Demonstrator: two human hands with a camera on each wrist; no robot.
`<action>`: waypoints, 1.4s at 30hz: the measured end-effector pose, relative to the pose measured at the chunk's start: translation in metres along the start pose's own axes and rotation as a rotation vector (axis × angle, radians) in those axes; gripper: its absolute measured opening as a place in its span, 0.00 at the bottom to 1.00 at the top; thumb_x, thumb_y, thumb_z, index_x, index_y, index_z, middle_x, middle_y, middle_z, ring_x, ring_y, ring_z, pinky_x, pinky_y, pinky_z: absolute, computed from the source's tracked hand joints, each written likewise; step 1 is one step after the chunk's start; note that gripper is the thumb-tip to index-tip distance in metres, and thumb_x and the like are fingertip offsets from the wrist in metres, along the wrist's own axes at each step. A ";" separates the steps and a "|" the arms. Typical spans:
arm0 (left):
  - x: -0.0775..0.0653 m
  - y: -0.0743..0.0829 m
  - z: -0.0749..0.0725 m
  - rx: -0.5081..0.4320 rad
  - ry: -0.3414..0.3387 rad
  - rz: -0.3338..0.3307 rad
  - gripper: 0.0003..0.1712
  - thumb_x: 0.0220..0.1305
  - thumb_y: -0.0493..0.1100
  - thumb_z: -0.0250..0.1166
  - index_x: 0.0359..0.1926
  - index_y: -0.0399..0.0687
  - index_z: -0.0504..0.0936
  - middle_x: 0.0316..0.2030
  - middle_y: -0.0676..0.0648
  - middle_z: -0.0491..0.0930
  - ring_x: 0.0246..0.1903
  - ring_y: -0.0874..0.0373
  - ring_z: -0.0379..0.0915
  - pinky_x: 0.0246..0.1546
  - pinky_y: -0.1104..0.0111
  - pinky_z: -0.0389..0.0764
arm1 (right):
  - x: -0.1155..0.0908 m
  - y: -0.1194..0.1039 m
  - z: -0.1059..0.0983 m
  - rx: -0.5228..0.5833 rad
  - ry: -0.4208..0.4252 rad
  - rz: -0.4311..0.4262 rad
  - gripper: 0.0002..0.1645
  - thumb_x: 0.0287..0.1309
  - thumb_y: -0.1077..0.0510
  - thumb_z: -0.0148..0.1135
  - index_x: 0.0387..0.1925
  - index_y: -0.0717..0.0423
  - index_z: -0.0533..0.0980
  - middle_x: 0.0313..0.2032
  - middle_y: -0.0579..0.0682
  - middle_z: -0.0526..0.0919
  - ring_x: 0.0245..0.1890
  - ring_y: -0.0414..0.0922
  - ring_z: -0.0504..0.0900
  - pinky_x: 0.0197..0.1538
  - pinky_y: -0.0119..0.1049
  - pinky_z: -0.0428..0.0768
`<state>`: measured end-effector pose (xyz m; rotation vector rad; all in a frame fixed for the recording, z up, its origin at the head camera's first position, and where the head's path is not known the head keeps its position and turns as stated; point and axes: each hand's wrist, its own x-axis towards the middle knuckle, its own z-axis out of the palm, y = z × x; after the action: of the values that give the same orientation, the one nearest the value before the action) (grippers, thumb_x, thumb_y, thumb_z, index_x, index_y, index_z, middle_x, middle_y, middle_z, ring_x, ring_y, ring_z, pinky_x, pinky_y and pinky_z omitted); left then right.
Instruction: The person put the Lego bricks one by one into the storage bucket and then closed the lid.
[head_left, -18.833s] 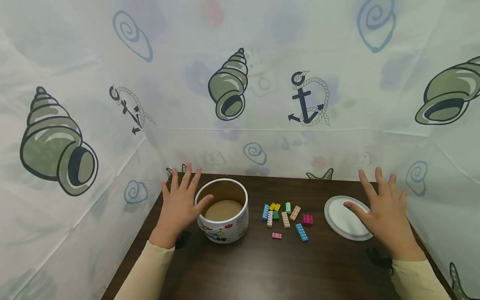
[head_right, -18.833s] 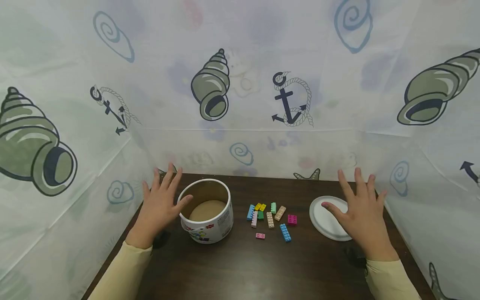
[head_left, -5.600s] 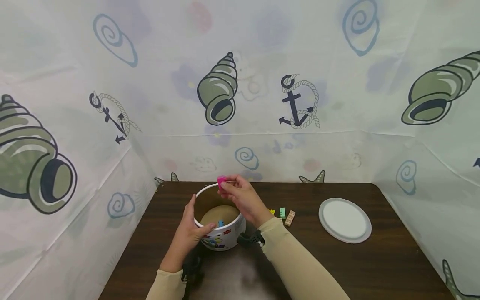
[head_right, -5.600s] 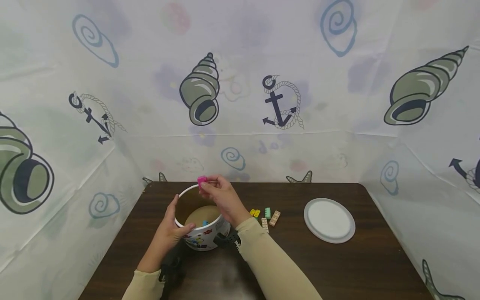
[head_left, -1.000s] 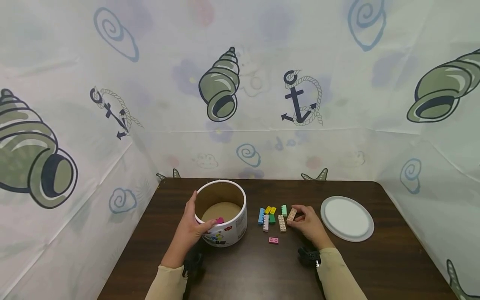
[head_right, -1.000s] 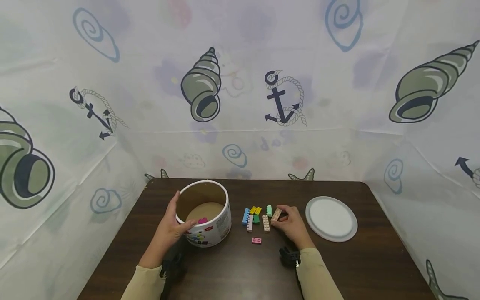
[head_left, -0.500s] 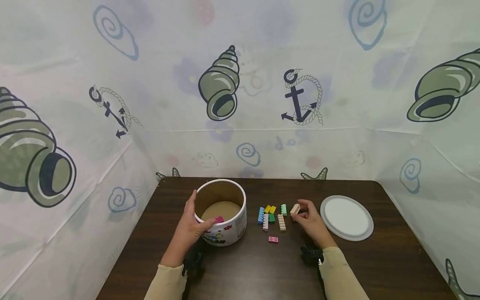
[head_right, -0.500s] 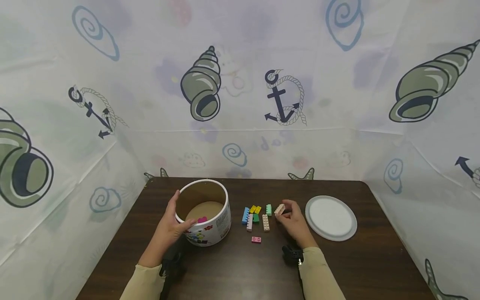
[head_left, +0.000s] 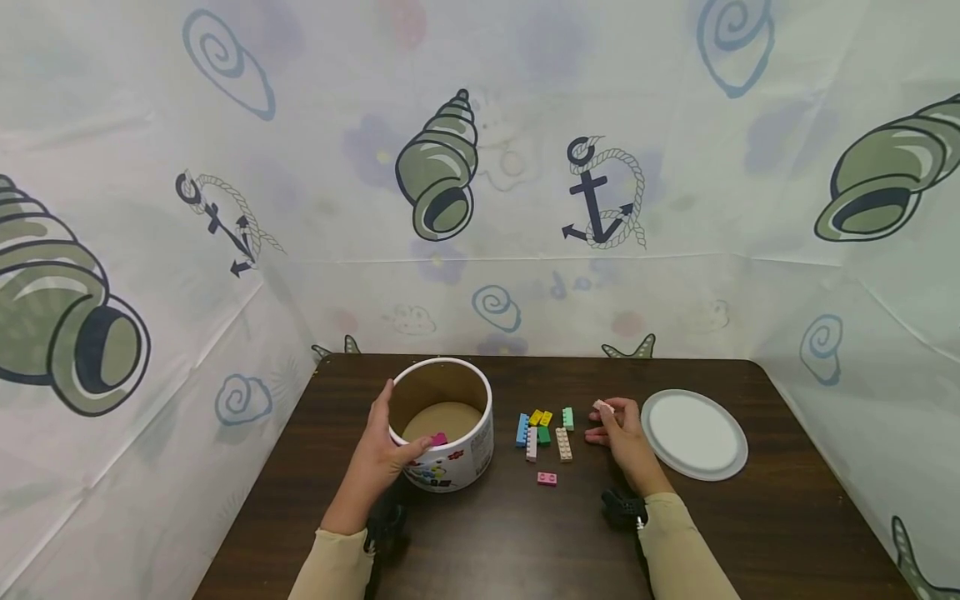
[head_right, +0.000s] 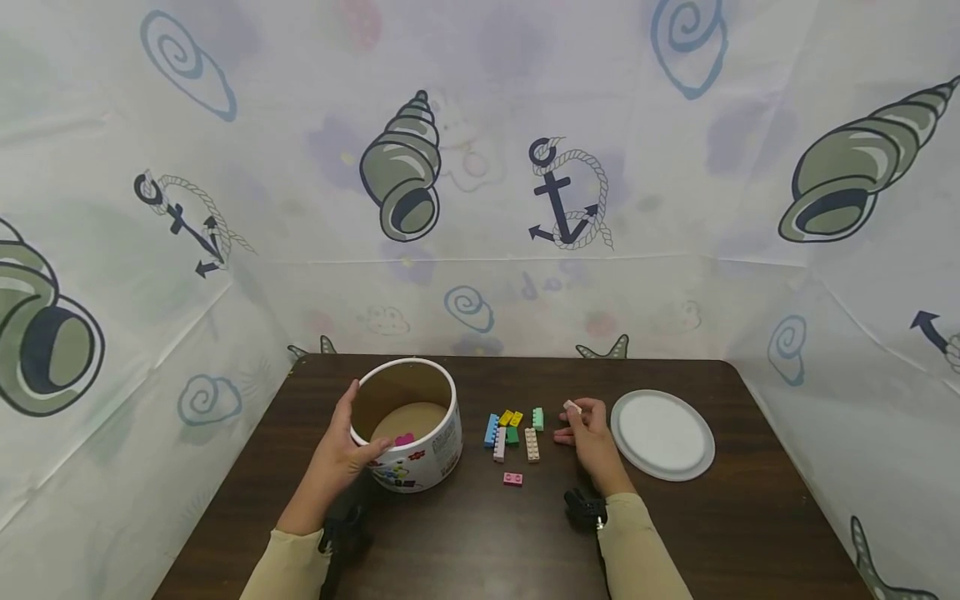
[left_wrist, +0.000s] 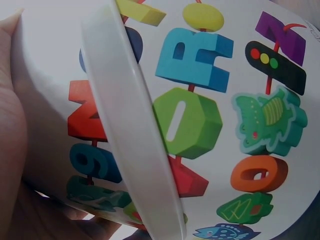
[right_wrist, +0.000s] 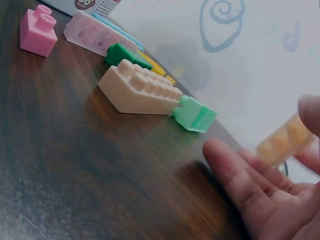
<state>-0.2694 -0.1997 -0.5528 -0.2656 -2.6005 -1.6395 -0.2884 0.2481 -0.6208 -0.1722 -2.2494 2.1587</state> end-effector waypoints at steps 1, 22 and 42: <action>0.000 0.000 0.000 -0.002 0.001 0.000 0.72 0.62 0.50 0.83 0.90 0.55 0.40 0.87 0.36 0.45 0.80 0.29 0.56 0.78 0.33 0.60 | 0.000 0.000 0.000 0.013 0.008 0.006 0.27 0.88 0.50 0.46 0.74 0.59 0.54 0.65 0.72 0.75 0.46 0.53 0.91 0.52 0.38 0.90; -0.002 0.001 0.000 0.018 0.010 -0.018 0.71 0.63 0.49 0.82 0.90 0.54 0.39 0.87 0.35 0.45 0.79 0.29 0.57 0.77 0.31 0.61 | -0.008 -0.011 0.005 0.016 0.091 0.035 0.24 0.80 0.61 0.62 0.69 0.67 0.74 0.62 0.63 0.78 0.48 0.44 0.90 0.54 0.32 0.88; 0.000 -0.001 0.001 0.002 0.008 -0.007 0.71 0.63 0.51 0.82 0.90 0.51 0.40 0.86 0.34 0.46 0.79 0.29 0.56 0.78 0.32 0.61 | -0.024 -0.141 0.060 -0.011 -0.058 -0.172 0.20 0.77 0.57 0.67 0.63 0.62 0.78 0.50 0.57 0.83 0.47 0.42 0.87 0.57 0.33 0.86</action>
<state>-0.2697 -0.1991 -0.5539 -0.2492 -2.6003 -1.6367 -0.2790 0.1806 -0.4815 0.0821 -2.2148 2.0901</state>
